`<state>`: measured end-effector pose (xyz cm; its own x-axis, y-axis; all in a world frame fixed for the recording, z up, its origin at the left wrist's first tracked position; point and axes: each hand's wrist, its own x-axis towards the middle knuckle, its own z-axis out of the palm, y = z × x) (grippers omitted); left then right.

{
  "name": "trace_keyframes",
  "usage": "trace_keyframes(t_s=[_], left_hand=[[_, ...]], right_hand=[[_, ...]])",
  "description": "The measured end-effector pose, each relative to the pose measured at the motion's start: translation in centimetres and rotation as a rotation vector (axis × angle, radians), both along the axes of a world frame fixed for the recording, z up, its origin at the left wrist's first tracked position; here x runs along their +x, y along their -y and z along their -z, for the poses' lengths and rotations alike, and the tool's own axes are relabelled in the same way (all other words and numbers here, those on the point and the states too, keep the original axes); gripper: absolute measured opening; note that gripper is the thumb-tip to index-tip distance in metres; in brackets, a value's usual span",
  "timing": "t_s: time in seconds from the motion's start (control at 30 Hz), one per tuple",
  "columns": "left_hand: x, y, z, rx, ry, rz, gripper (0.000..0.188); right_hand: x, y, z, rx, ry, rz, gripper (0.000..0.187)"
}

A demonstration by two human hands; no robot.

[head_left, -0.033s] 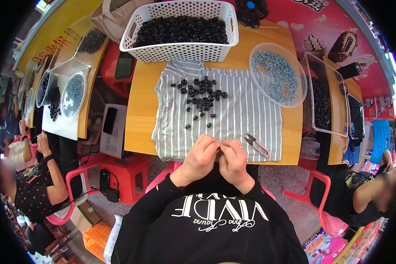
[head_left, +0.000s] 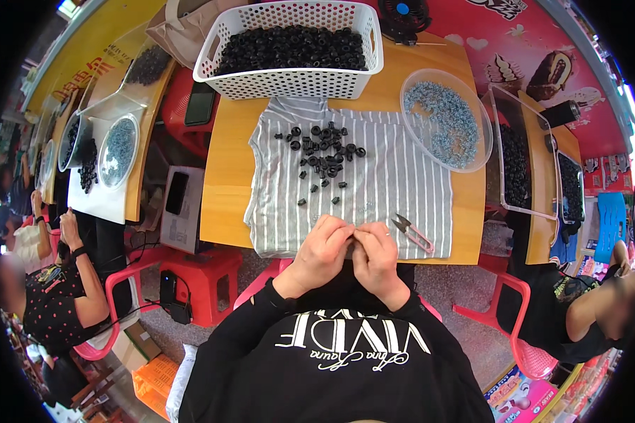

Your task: The person sits at a table and repeatedly picks up small black plastic components from a pile on a striped cloth. They use a small pink-handled tool to manipulate or trim the components, then place them back onto the cloth. The process is repetitive and involves handling the items one at a time.

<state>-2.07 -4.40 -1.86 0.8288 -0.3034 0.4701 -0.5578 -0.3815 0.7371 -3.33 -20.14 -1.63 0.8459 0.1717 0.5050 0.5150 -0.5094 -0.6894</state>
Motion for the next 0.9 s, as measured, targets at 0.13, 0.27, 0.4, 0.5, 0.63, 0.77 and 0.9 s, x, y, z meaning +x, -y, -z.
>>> trace_keyframes(t_s=[0.13,0.27,0.4,0.5,0.63,0.77,0.9], left_hand=[[-0.1,-0.1,-0.1,-0.025,-0.058,-0.031,0.038],[-0.4,-0.3,0.0,0.026,-0.026,-0.02,0.042],[-0.1,-0.4,-0.3,0.079,0.062,0.068,0.046],[-0.4,-0.6,-0.3,0.173,0.073,0.1,0.046],[-0.7,-1.0,-0.2,0.166,0.078,0.108,0.047],[-0.3,-0.9,-0.1,0.089,0.012,0.07,0.041],[0.2,-1.0,0.1,-0.168,-0.222,-0.009,0.03]], right_hand=[[0.2,-0.1,-0.5,0.058,-0.146,0.017,0.02],[0.4,-0.4,-0.7,-0.008,-0.179,0.017,0.011],[0.4,-0.4,-0.5,-0.023,-0.137,0.003,0.015],[0.4,-0.1,-0.3,-0.036,-0.132,-0.026,0.015],[0.3,-0.1,-0.7,-0.13,-0.105,-0.054,0.014],[0.9,0.3,-0.7,-0.072,-0.156,-0.089,0.01],[1.0,1.1,-0.5,0.137,-0.308,-0.147,0.008]])
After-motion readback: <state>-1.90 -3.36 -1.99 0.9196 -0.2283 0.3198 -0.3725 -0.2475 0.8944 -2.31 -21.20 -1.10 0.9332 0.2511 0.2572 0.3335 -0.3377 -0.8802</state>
